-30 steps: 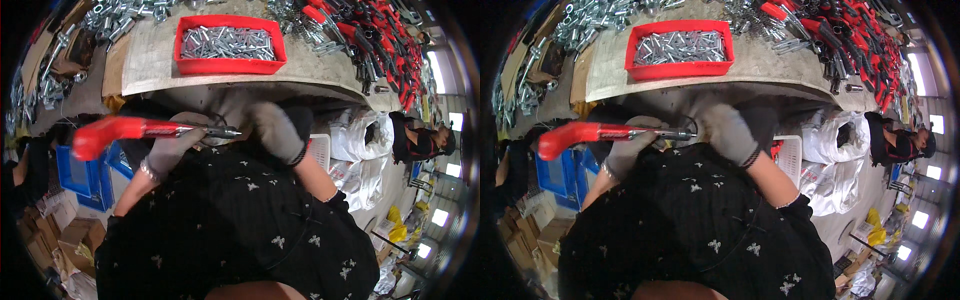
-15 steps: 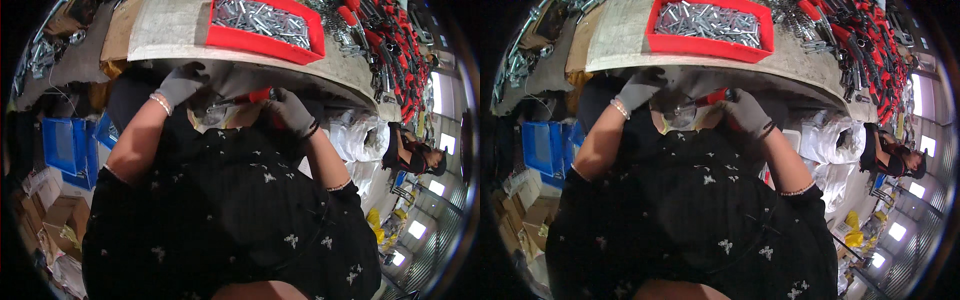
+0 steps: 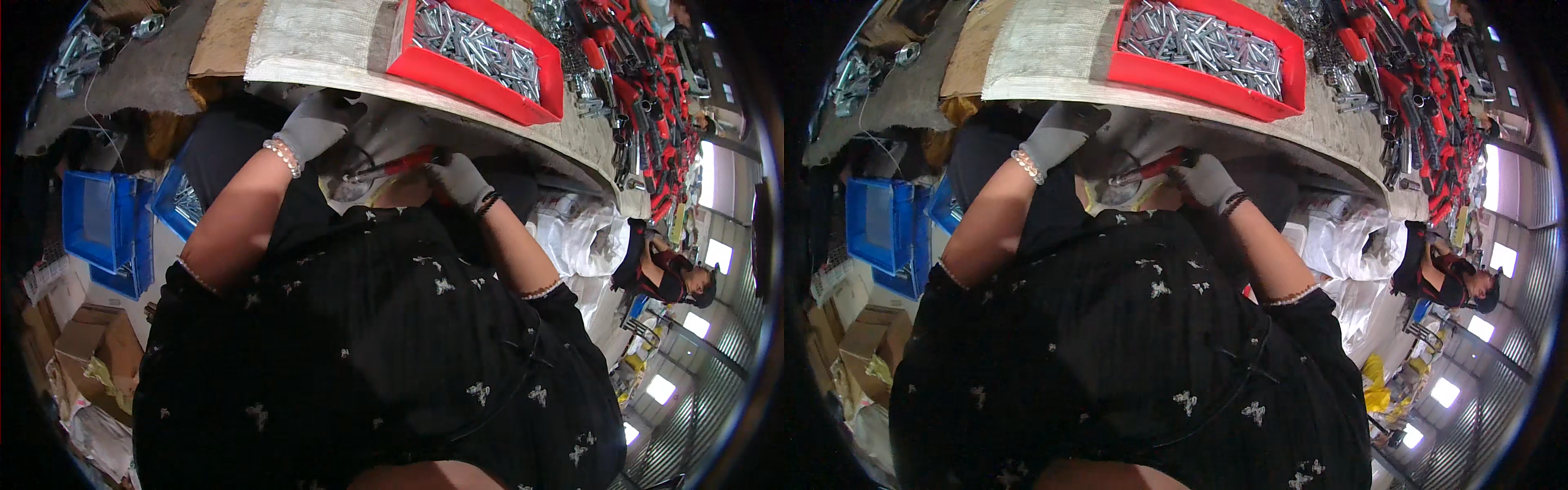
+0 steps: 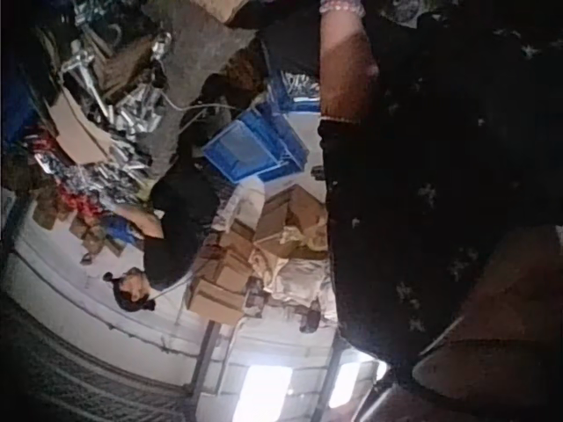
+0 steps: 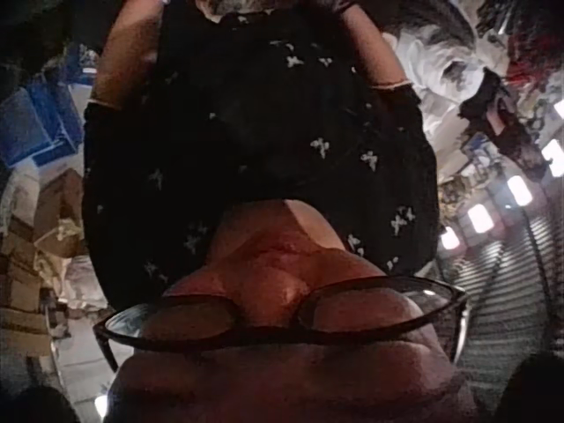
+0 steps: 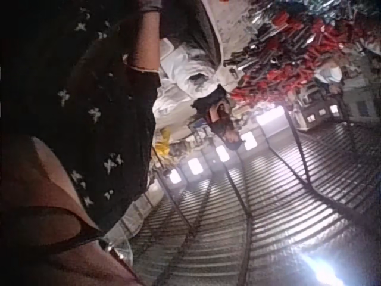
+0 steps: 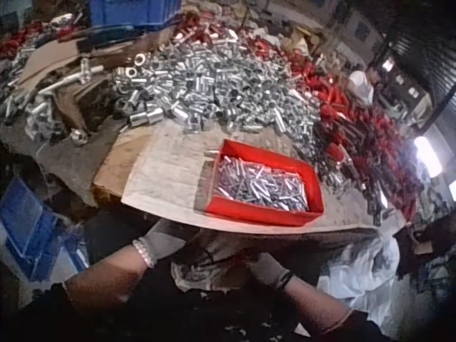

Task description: The person assembles hand tools by retrieving metal pins from a tray, inserting springs and metal components into tool bodies, and fitting handles onto the assembled tools by hand.

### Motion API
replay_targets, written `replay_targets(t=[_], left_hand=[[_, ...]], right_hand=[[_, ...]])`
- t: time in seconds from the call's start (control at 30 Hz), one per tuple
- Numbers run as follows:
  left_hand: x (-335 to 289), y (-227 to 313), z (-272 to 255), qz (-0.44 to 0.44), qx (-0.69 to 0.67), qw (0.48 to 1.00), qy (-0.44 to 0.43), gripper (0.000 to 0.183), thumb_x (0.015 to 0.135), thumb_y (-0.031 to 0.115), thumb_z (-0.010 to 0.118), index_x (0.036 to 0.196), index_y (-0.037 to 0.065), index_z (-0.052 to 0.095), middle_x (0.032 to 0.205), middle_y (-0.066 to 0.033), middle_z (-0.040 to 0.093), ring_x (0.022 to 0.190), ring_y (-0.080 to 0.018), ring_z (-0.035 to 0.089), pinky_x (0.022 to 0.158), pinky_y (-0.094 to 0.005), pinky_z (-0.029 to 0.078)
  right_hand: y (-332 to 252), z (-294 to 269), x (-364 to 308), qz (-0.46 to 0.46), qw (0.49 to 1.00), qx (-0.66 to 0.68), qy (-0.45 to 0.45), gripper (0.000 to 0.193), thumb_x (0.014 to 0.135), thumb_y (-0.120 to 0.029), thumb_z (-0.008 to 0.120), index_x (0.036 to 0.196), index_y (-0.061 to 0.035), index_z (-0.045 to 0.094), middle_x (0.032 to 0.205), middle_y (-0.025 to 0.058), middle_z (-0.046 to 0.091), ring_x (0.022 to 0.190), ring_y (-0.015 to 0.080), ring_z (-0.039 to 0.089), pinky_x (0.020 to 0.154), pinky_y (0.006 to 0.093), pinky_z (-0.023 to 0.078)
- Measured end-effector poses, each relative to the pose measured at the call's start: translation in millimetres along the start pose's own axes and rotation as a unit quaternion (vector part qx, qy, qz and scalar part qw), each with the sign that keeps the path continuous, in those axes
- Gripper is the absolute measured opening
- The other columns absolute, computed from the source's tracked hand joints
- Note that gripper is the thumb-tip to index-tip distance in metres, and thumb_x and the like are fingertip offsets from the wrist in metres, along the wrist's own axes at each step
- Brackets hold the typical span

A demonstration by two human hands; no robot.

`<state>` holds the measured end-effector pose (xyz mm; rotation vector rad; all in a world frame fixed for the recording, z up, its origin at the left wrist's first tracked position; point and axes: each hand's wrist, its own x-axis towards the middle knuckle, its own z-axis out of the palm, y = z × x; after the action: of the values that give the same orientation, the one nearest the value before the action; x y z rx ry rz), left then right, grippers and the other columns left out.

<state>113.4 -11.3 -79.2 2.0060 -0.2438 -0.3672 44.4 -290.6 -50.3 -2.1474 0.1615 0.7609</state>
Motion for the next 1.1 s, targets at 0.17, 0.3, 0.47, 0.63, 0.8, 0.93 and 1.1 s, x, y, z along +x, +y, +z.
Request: replay_targets(t=[0.17,0.3,0.47,0.63,0.8,0.93,1.1], left_hand=[[6,-16,7,0.022,0.029,0.999,0.003,0.044,0.091,0.036,0.061,0.117,-0.001,0.066,0.114,-0.0233,0.068,0.107,-0.0374,0.064,0.096,-0.0394,0.048],[8,-19,7,-0.025,0.011,1.000,-0.012,0.044,0.091,0.036,0.062,0.117,0.000,0.066,0.115,-0.0222,0.068,0.107,-0.0370,0.065,0.096,-0.0396,0.048],[8,-9,5,-0.011,0.044,0.999,-0.012,0.043,0.091,0.035,0.061,0.115,0.000,0.066,0.116,-0.0212,0.068,0.108,-0.0365,0.064,0.097,-0.0404,0.048],[5,-1,0,0.021,0.082,0.995,-0.044,0.043,0.091,0.037,0.060,0.115,0.001,0.066,0.117,-0.0216,0.067,0.110,-0.0364,0.063,0.097,-0.0412,0.048],[1,1,4,-0.032,0.056,0.998,-0.022,0.040,0.092,0.036,0.059,0.114,0.003,0.067,0.117,-0.0223,0.067,0.111,-0.0374,0.062,0.097,-0.0418,0.048],[3,3,0,-0.028,0.078,0.996,-0.037,0.040,0.091,0.035,0.060,0.113,0.002,0.067,0.116,-0.0228,0.067,0.111,-0.0369,0.062,0.096,-0.0417,0.048],[3,-18,-1,0.079,0.064,0.975,-0.199,0.035,0.084,0.030,0.068,0.105,0.002,0.068,0.094,-0.0159,0.071,0.084,-0.0252,0.069,0.076,-0.0341,0.054]], right_hand=[[8,24,5,-0.039,0.998,-0.042,0.004,0.034,0.089,-0.024,0.066,0.112,0.0017,0.064,0.090,0.0160,0.070,0.079,0.0262,0.069,0.070,0.0375,0.053],[-3,23,-2,0.005,0.999,-0.035,-0.015,0.038,0.089,-0.026,0.068,0.114,0.0018,0.063,0.089,0.0147,0.070,0.078,0.0246,0.068,0.070,0.0375,0.054],[-1,13,-13,-0.012,0.998,-0.063,0.010,0.039,0.089,-0.024,0.069,0.111,0.0063,0.061,0.089,0.0143,0.070,0.079,0.0217,0.068,0.072,0.0360,0.053],[2,6,-18,-0.003,1.000,0.018,0.024,0.038,0.089,-0.022,0.069,0.111,0.0078,0.060,0.090,0.0132,0.070,0.079,0.0199,0.067,0.072,0.0343,0.053],[16,16,-8,0.008,0.999,0.038,0.035,0.034,0.089,-0.022,0.068,0.109,0.0053,0.063,0.089,0.0128,0.070,0.080,0.0191,0.067,0.073,0.0333,0.053],[8,14,2,0.022,0.999,0.005,-0.036,0.034,0.090,-0.022,0.066,0.115,0.0010,0.062,0.092,0.0148,0.071,0.085,0.0258,0.069,0.076,0.0373,0.054],[-14,34,-13,-0.255,0.948,-0.181,-0.058,0.032,0.089,-0.020,0.064,0.115,-0.0026,0.064,0.106,0.0219,0.069,0.101,0.0378,0.066,0.086,0.0433,0.052]])
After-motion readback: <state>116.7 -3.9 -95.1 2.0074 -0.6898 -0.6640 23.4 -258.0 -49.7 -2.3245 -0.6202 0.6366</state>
